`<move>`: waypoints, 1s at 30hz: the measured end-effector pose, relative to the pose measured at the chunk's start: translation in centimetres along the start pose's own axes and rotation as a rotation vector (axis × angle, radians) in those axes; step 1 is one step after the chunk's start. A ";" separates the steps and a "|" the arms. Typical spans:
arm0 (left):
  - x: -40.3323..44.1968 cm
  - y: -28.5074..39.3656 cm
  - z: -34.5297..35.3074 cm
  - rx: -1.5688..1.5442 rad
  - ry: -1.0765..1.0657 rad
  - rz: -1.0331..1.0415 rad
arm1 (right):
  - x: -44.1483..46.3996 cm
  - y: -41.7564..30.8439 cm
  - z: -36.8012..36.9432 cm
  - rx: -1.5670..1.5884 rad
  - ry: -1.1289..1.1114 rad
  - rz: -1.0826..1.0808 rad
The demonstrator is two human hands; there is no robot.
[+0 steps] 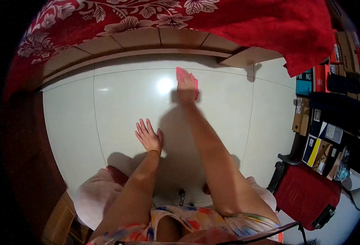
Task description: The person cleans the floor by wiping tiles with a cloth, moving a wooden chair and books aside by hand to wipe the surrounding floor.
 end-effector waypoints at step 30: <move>-0.3 -0.3 1.1 0.070 0.130 0.033 | -14.8 19.8 -20.6 -0.106 0.073 0.563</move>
Point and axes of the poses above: each hand's wrist, its own x-axis towards the middle knuckle, its own z-axis out of the palm, y = z × x, the point moved 2 cm from there along x, towards the middle knuckle, and after that the axes turned 6 degrees about y, right-handed, at the moved point
